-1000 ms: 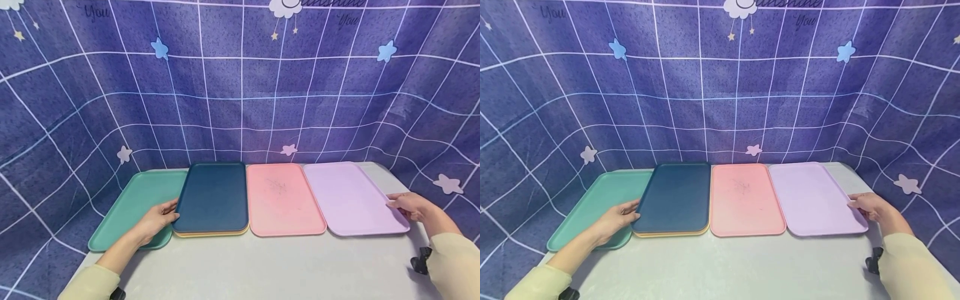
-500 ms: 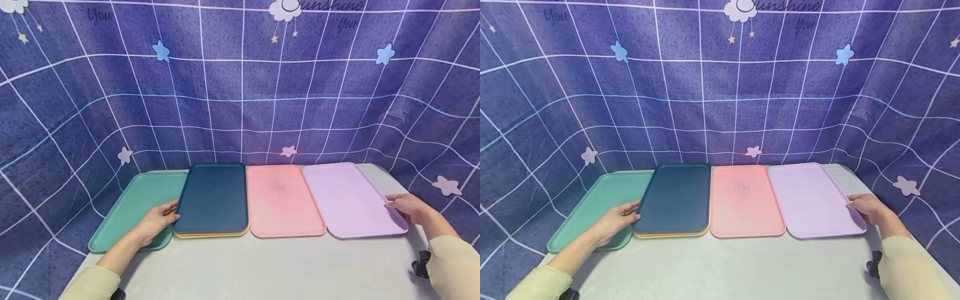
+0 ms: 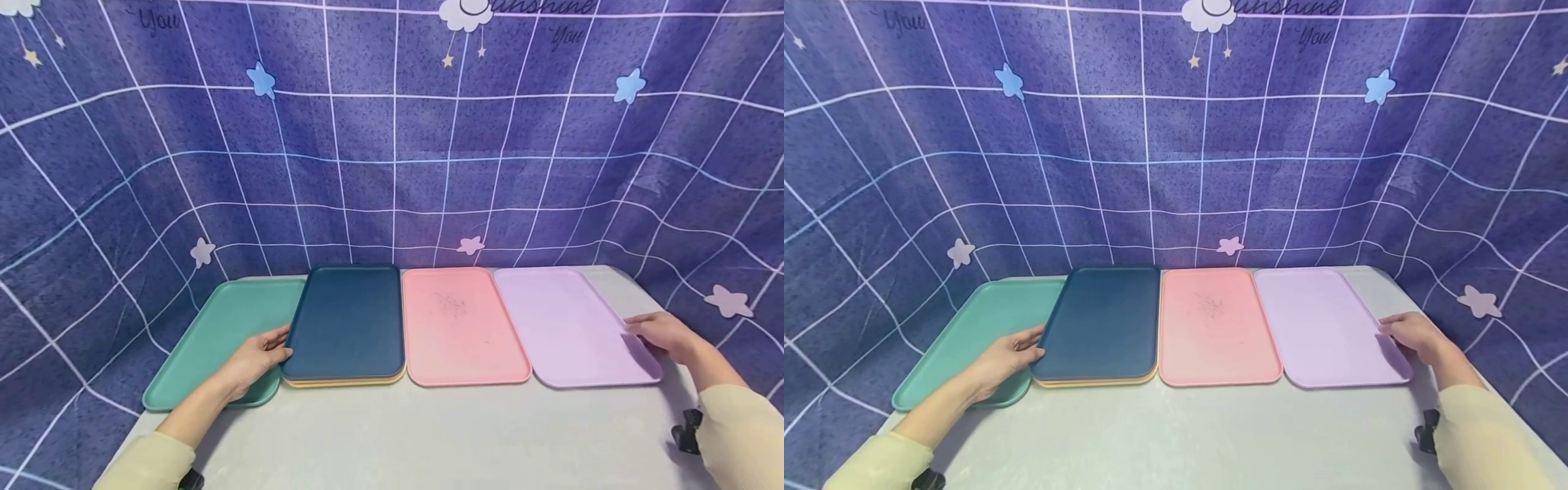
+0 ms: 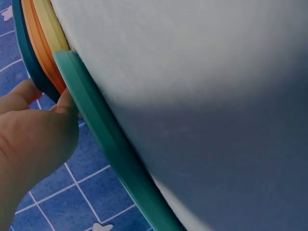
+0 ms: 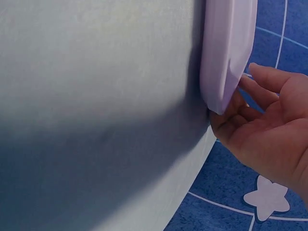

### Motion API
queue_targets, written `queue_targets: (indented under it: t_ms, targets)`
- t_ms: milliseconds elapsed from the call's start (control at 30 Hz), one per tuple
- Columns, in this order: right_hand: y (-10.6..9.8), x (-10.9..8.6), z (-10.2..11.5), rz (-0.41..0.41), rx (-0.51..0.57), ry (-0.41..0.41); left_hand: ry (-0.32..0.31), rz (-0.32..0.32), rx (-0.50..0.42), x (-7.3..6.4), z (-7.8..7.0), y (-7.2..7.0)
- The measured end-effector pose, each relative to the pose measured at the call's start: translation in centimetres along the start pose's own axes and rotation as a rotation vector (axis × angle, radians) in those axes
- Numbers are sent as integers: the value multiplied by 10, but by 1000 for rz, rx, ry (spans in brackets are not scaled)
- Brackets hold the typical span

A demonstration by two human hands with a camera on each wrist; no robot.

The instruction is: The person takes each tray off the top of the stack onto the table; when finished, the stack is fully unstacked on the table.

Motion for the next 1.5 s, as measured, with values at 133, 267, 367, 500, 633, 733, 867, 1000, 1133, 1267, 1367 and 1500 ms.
queue_targets:
  t_ms: [133, 267, 367, 500, 633, 733, 867, 1000, 1133, 1267, 1367, 1500]
  targets:
    - [-1, -1, 1, -14, 69, 14, 3, -2, -6, 1, 1, -1]
    - [-3, -2, 1, -23, 125, 26, 5, 5, -14, 1, 1, -1]
    - [-4, -2, 3, -49, 165, 19, 3, 7, -10, 1, 1, -2]
    - [-2, 0, 6, -132, 166, -52, 3, 9, -7, 1, 1, -3]
    - [3, 5, 11, -236, 183, -139, 6, 6, -6, 2, 2, -3]
    - [10, 10, 17, -278, 247, -180, 7, 2, 1, 2, 3, -3]
    - [21, 14, 28, -279, 307, -204, 4, 0, 1, 1, 3, -2]
    - [35, 20, 39, -269, 310, -216, 2, -3, 6, -1, 2, -2]
    - [50, 27, 49, -225, 342, -235, -2, -1, 11, -1, 1, -1]
    - [65, 33, 60, -175, 404, -244, -8, 1, 3, 0, 1, -1]
    - [77, 38, 69, -149, 438, -246, -12, 3, -4, 0, 0, -1]
    - [94, 44, 81, -121, 440, -243, -11, 11, -5, -1, -1, -1]
Point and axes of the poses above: each hand's wrist, its own x-axis towards the middle knuckle, its own y-axis out of the palm, z = x × y, the point moved 1 cm from there along x, towards the middle knuckle, and after that the axes turned 10 degrees about x, right-handed, at the moved point
